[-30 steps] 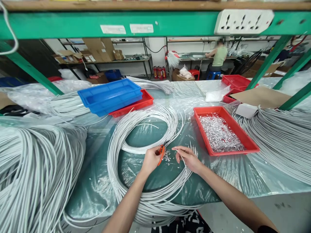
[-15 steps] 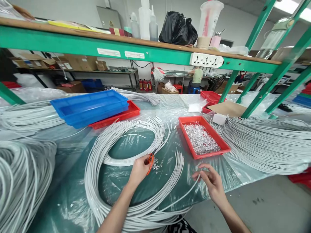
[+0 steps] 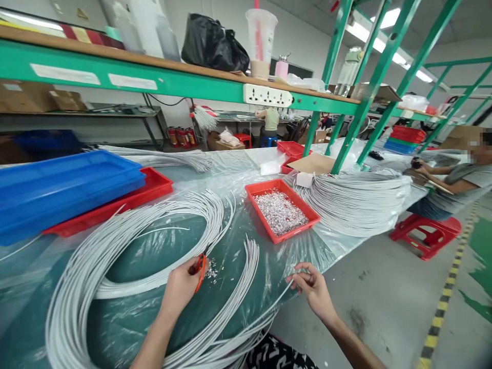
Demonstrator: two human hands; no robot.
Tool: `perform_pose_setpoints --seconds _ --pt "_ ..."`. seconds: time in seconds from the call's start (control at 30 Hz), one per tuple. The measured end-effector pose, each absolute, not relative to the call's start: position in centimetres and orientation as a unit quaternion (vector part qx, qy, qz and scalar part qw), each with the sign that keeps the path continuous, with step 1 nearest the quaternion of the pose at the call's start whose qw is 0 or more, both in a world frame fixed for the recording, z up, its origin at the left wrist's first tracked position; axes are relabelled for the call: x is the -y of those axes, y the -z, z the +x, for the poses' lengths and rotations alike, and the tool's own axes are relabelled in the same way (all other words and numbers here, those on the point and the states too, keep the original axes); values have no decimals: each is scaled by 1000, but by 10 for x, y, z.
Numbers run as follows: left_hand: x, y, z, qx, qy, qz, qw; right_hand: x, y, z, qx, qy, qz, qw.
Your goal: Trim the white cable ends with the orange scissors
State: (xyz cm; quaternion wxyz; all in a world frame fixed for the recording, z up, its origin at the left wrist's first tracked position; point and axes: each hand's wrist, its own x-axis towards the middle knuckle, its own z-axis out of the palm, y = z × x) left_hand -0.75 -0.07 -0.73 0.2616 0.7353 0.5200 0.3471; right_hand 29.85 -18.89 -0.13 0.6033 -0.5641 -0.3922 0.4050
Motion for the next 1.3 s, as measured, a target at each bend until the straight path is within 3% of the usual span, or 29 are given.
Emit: perform_pose_setpoints --seconds 0.43,0.63,0.93,1.1,1.3 --pt "4 4 -6 -536 -327 730 269 200 -21 292 438 -346 -564 608" --pt "7 2 -5 -535 -339 726 267 224 -14 287 348 -461 -574 580" --pt "8 2 -2 -542 -343 707 299 239 63 276 37 -608 -607 510" --pt "8 3 -3 -544 -341 702 308 233 74 294 222 -603 -666 379" --pt "5 7 -5 -534 -346 718 282 218 8 295 582 -598 -530 153"
